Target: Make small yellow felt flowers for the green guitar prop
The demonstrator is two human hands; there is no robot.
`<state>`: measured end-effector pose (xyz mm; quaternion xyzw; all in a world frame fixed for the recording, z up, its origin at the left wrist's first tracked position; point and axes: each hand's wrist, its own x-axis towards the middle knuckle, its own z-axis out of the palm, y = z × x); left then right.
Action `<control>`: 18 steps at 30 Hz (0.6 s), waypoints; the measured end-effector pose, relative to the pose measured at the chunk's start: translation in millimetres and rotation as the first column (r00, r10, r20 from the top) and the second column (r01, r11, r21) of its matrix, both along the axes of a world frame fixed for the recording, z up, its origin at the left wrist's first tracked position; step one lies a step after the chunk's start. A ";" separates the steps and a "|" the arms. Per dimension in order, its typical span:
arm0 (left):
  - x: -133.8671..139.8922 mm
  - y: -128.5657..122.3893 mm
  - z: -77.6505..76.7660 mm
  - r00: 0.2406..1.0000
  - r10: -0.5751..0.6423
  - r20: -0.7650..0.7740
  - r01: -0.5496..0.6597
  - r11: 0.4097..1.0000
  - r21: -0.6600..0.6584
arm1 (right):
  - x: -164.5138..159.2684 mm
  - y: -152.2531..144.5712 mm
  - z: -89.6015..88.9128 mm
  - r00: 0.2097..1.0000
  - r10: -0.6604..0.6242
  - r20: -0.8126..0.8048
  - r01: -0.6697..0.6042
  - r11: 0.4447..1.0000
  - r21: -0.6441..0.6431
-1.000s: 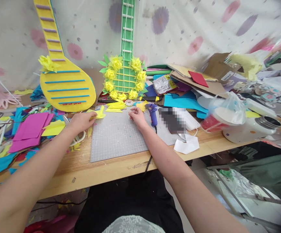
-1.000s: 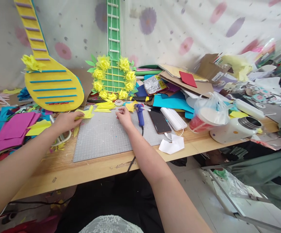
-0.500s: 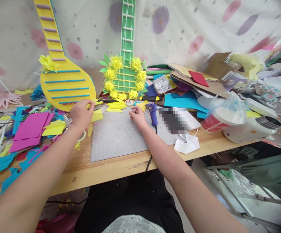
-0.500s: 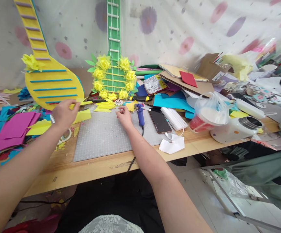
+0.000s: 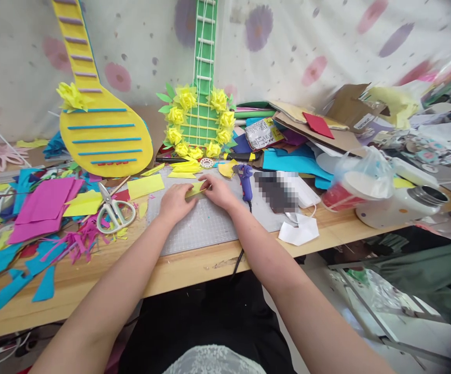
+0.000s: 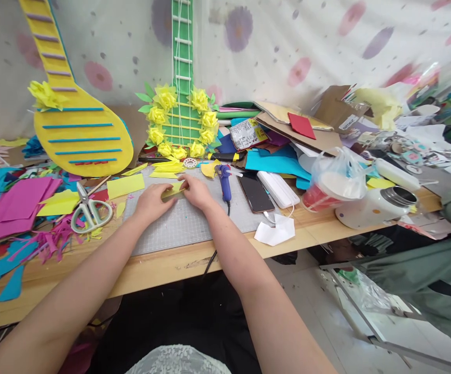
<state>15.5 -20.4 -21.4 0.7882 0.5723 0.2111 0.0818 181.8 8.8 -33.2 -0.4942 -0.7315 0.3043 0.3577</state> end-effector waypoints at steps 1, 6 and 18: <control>-6.4 -0.1 0.8 0.999 0.019 0.044 -0.018 1.000 -0.019 | 0.9 1.7 -1.3 0.999 -0.013 -0.032 0.012 1.000 -0.022; -32.2 6.0 -0.1 0.964 0.213 0.159 -0.194 0.973 -0.126 | 2.8 4.9 -3.7 0.992 -0.037 -0.122 0.024 0.994 -0.107; -22.4 15.3 -4.9 0.918 0.364 0.159 -0.353 0.931 -0.098 | -19.3 6.0 -8.5 0.953 -0.303 -0.032 0.302 0.953 -0.026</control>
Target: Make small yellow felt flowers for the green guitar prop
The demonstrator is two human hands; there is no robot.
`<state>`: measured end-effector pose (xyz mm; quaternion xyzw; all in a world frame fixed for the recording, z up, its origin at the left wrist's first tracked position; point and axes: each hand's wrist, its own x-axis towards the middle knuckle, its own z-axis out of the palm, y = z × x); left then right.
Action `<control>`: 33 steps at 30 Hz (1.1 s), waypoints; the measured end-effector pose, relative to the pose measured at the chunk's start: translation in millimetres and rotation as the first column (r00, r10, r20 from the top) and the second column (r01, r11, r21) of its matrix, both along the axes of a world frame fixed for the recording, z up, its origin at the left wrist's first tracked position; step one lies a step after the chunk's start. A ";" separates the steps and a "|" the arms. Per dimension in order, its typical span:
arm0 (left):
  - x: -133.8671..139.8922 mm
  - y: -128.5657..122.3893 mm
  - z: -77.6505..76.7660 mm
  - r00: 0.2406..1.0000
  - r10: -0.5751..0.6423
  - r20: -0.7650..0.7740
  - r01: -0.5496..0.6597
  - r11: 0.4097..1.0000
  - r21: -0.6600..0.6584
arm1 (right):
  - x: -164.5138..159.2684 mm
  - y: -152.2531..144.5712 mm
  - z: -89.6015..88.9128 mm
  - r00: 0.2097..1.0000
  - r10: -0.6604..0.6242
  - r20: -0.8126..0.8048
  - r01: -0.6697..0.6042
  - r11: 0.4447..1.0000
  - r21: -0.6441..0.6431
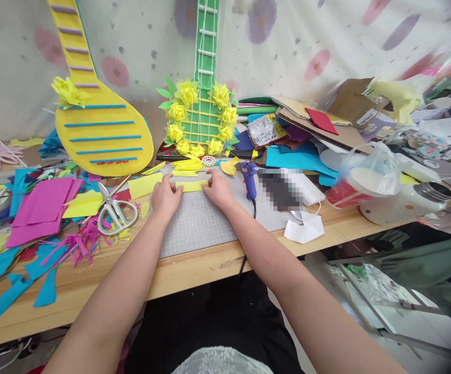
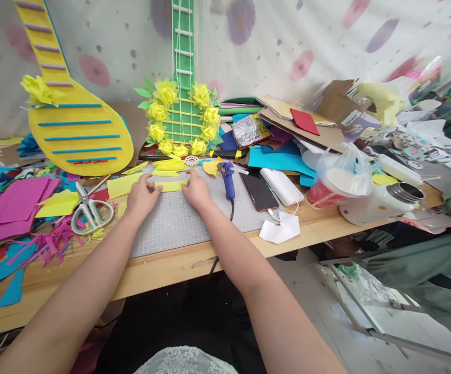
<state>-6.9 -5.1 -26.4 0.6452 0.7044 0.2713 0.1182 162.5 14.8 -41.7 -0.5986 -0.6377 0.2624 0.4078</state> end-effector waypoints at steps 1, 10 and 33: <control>0.3 0.1 0.3 1.000 0.003 -0.003 -0.003 1.000 -0.004 | -0.5 0.3 -1.1 1.000 0.002 0.003 -0.002 1.000 0.010; 2.2 -0.5 2.4 0.999 0.017 -0.027 -0.018 1.000 -0.020 | -4.8 -2.2 1.6 0.987 -0.017 0.160 0.027 0.998 -0.058; 14.3 -1.5 0.7 0.981 0.018 -0.193 -0.018 1.000 0.004 | -10.0 -10.9 11.6 0.836 -0.009 0.549 0.047 0.997 -0.055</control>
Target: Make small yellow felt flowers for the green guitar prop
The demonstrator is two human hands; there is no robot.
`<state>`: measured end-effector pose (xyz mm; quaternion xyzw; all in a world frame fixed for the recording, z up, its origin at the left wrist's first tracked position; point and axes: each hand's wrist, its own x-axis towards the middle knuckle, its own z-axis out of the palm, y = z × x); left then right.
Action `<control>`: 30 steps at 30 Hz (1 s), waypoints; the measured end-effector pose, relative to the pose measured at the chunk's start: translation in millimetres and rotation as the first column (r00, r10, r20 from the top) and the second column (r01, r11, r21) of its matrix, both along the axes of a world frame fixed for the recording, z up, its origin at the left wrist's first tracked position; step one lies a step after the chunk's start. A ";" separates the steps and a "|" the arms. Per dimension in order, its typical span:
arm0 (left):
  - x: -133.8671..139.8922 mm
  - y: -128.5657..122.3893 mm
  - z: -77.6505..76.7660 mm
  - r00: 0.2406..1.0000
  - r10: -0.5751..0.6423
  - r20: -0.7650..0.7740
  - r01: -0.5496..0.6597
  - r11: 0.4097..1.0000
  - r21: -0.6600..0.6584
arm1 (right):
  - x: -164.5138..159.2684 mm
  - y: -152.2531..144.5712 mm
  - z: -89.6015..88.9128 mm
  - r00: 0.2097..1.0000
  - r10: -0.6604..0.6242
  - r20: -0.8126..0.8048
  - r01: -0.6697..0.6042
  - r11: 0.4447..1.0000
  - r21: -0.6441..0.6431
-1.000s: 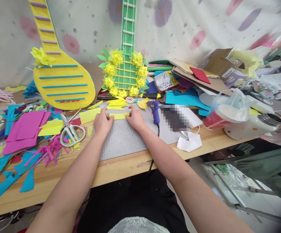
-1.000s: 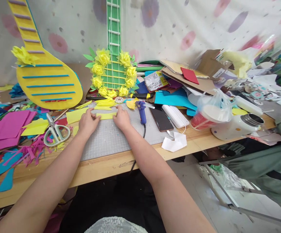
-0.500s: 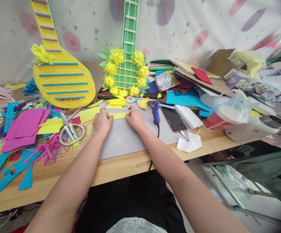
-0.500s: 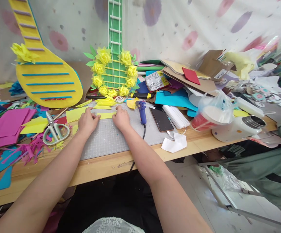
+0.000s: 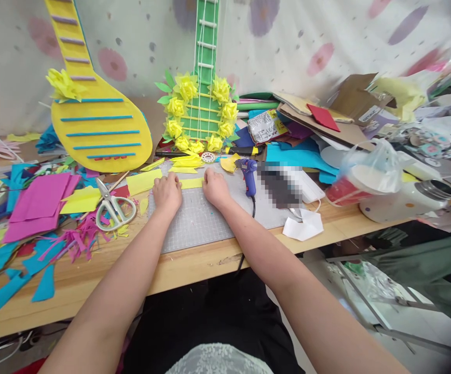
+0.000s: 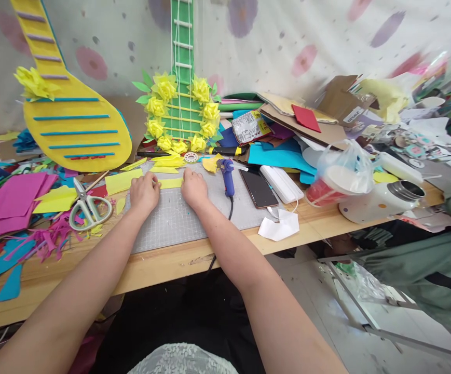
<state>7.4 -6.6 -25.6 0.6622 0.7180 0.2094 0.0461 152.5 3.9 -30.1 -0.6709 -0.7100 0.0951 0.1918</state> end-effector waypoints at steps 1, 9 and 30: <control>0.2 0.2 -1.3 1.000 -0.008 -0.002 0.008 1.000 0.020 | -0.3 -0.5 -0.3 1.000 0.011 0.013 -0.011 1.000 0.013; 1.1 -0.5 -6.8 0.999 -0.010 -0.035 0.013 0.997 0.074 | -2.8 -4.1 -2.7 0.990 0.048 0.129 -0.052 0.998 0.033; 7.0 -4.5 -5.6 0.995 0.025 -0.095 -0.017 0.996 0.082 | -0.8 -13.3 6.2 0.991 -0.079 0.108 0.074 0.996 0.054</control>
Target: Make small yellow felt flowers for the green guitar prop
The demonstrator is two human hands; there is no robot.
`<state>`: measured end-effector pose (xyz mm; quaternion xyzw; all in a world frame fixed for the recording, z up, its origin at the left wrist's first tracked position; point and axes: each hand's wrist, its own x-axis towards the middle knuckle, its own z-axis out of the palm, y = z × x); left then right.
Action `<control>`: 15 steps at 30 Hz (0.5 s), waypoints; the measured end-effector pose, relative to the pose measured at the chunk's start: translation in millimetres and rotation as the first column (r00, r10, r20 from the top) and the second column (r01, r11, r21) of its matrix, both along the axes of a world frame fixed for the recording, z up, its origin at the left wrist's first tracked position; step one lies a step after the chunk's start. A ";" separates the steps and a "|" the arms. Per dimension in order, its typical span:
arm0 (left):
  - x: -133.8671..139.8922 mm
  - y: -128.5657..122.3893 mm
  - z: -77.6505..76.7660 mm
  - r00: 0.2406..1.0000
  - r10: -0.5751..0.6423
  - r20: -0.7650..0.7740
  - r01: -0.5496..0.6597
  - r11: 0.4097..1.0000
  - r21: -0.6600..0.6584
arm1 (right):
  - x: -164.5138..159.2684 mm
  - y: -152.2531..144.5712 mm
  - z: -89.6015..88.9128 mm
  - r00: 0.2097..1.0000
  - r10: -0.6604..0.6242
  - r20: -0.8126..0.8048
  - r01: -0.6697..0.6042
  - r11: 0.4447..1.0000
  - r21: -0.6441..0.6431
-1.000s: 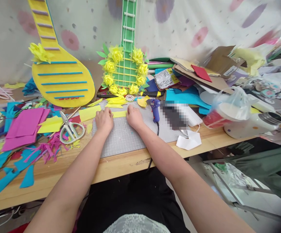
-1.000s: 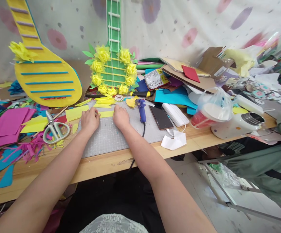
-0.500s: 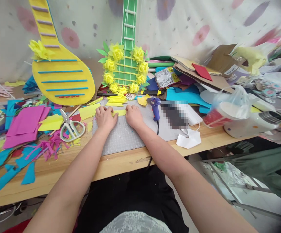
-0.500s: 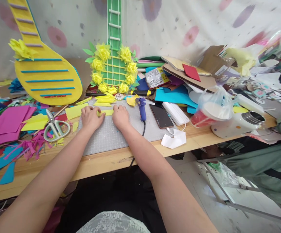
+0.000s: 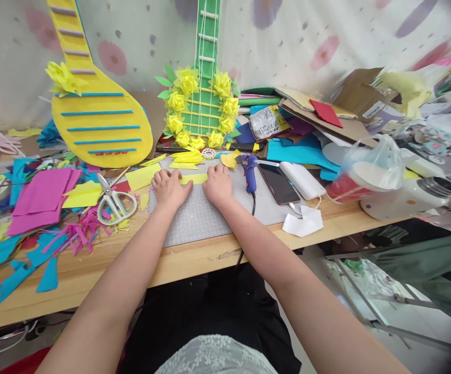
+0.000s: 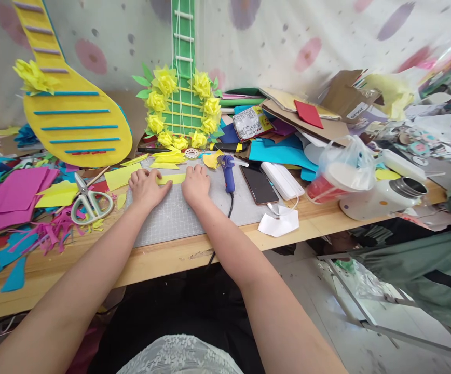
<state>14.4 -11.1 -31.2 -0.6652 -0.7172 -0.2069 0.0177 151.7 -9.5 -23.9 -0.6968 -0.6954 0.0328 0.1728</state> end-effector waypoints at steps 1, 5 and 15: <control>0.2 -0.2 -0.4 1.000 -0.004 0.004 0.004 1.000 0.006 | 5.0 0.5 1.1 0.999 -0.038 -0.023 0.038 0.999 -0.014; 1.3 -0.4 -1.1 1.000 -0.017 0.015 0.016 1.000 0.007 | 13.3 4.3 2.5 0.994 -0.028 -0.103 0.036 0.997 0.075; -2.8 -3.8 -0.5 1.000 0.007 0.001 -0.007 1.000 0.013 | -9.8 14.5 -17.0 0.931 0.359 -0.066 -0.357 0.933 0.036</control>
